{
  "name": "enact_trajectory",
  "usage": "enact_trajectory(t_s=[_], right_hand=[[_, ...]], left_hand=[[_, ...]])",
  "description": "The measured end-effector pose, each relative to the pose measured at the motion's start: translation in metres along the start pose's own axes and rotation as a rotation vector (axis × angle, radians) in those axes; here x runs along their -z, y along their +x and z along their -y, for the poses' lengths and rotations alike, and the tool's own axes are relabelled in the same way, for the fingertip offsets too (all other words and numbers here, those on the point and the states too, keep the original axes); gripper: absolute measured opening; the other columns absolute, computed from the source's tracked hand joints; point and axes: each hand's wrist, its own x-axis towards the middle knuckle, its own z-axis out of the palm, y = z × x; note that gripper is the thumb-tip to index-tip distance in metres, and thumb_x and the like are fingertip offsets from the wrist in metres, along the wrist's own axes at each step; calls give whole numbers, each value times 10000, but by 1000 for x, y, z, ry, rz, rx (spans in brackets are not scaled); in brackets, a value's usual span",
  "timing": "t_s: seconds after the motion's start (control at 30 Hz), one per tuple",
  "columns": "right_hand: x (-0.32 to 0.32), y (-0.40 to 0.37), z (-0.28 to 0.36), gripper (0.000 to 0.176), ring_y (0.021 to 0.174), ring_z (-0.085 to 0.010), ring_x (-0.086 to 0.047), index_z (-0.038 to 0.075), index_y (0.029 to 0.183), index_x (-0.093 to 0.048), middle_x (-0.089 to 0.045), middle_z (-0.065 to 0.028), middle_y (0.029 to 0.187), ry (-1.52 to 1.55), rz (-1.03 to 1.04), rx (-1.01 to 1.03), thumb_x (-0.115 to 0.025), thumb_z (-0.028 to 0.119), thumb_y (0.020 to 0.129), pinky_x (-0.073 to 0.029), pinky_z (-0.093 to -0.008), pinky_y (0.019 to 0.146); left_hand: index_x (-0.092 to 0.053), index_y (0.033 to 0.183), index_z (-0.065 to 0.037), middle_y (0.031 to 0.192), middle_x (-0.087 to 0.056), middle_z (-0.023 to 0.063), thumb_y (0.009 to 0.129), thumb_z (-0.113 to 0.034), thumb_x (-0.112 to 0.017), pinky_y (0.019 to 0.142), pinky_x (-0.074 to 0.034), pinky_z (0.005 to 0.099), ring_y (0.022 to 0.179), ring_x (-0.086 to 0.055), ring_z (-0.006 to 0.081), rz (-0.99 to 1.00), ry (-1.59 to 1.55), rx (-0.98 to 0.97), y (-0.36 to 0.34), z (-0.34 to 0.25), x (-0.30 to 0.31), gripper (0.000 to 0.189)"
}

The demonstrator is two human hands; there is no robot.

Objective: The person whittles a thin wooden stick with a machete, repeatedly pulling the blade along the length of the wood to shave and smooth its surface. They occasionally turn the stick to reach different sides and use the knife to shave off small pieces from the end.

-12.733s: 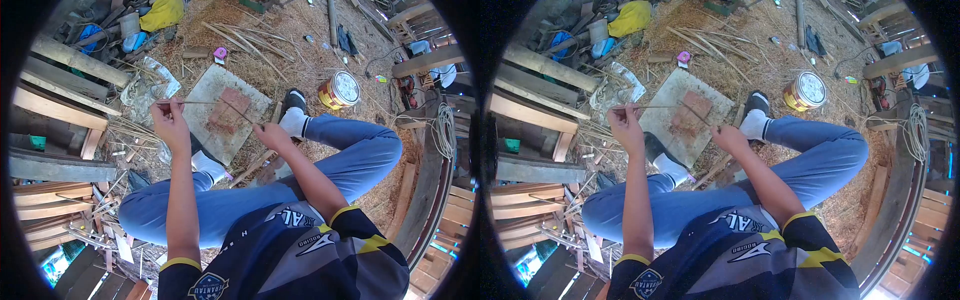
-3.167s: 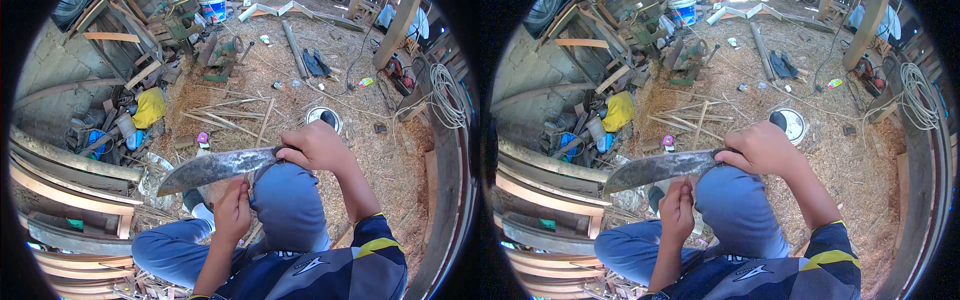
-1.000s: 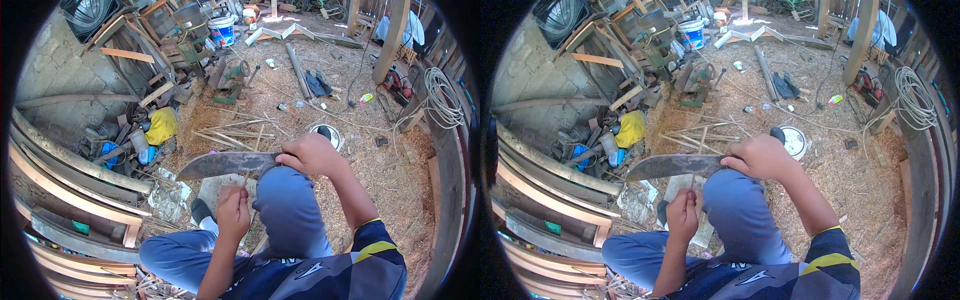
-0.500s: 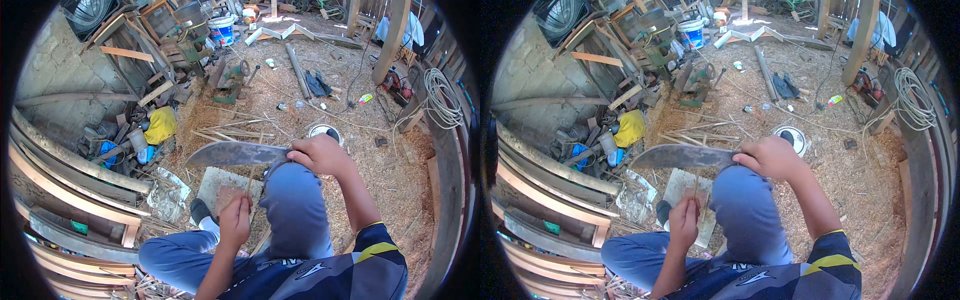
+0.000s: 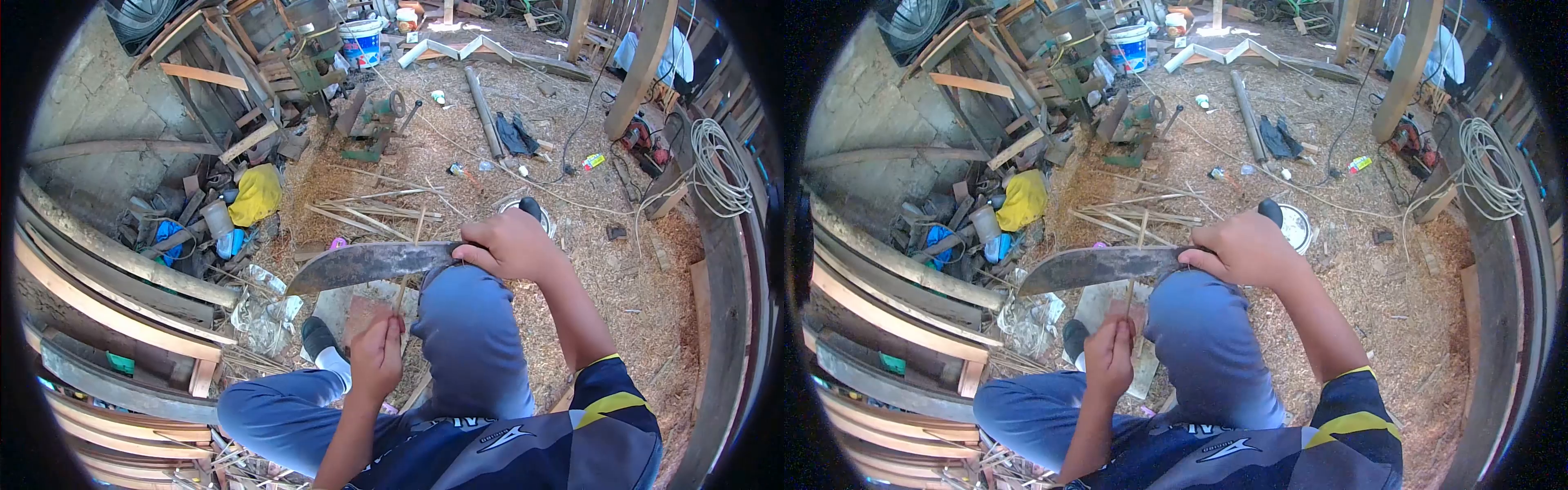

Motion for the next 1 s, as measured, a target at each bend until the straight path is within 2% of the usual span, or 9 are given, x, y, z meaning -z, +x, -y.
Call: enact_trajectory(t_s=[0.03,0.13,0.3,0.4,0.5,0.6,0.7,0.87,1.0], right_hand=[[0,0,-2,443,733,-414,-683,83,872,-701,-672,-179,733,13,-13,5,-583,485,1018,-525,-518,682],[-11,-9,-17,426,743,-419,-676,72,880,-691,-660,-192,726,96,-33,-46,-584,459,1023,-518,-521,690],[-12,-13,-19,425,754,-425,-672,67,885,-688,-652,-203,726,135,-14,-71,-578,451,1028,-510,-524,690],[-7,-7,-9,441,754,-422,-675,70,875,-692,-657,-197,728,82,-19,-36,-573,467,1028,-510,-522,684],[-4,0,-1,459,744,-419,-678,80,861,-699,-666,-186,729,27,-4,-23,-572,490,1023,-511,-522,678],[-5,2,-1,466,727,-415,-679,89,850,-706,-671,-175,725,21,0,-10,-578,505,1017,-512,-521,672],[-9,3,-5,462,715,-411,-678,96,849,-707,-670,-168,716,26,-17,9,-585,510,1012,-513,-519,667],[-2,2,-5,439,713,-415,-673,92,855,-691,-660,-175,717,-12,-17,18,-589,488,1015,-507,-520,663],[-11,-8,-18,442,723,-422,-671,79,860,-687,-657,-187,723,100,-41,-40,-583,477,1021,-503,-526,667]], left_hand=[[-636,957,-1,753,-610,121,1053,-75,-518,637,-479,350,656,-619,234,6,8,22,-6,2,1,170],[-590,867,-12,645,-533,20,1076,-131,-506,550,-395,285,571,-493,99,-30,-12,1,-32,26,2,255],[-619,1002,-23,653,-478,-60,1113,-135,-454,496,-283,233,544,-387,24,50,-238,215,-21,17,1,229],[-631,1041,-36,718,-526,4,1083,-122,-481,590,-406,287,630,-482,89,108,-330,194,16,1,-6,177],[-627,1056,-36,733,-535,9,1093,-134,-472,606,-408,280,645,-490,95,80,-247,124,38,-11,-10,187],[-599,1029,-42,668,-467,-58,1115,-134,-463,517,-315,233,553,-389,27,16,-157,-63,38,2,-13,185],[-625,1052,-34,731,-532,8,1106,-167,-475,615,-414,278,650,-495,99,82,-147,71,21,6,0,208],[-621,1038,-24,702,-516,1,1100,-147,-488,588,-402,271,620,-489,91,106,-229,186,-6,9,8,192],[-621,1016,-22,687,-506,-7,1090,-126,-497,565,-393,264,601,-482,83,137,-226,264,-36,33,15,177]])
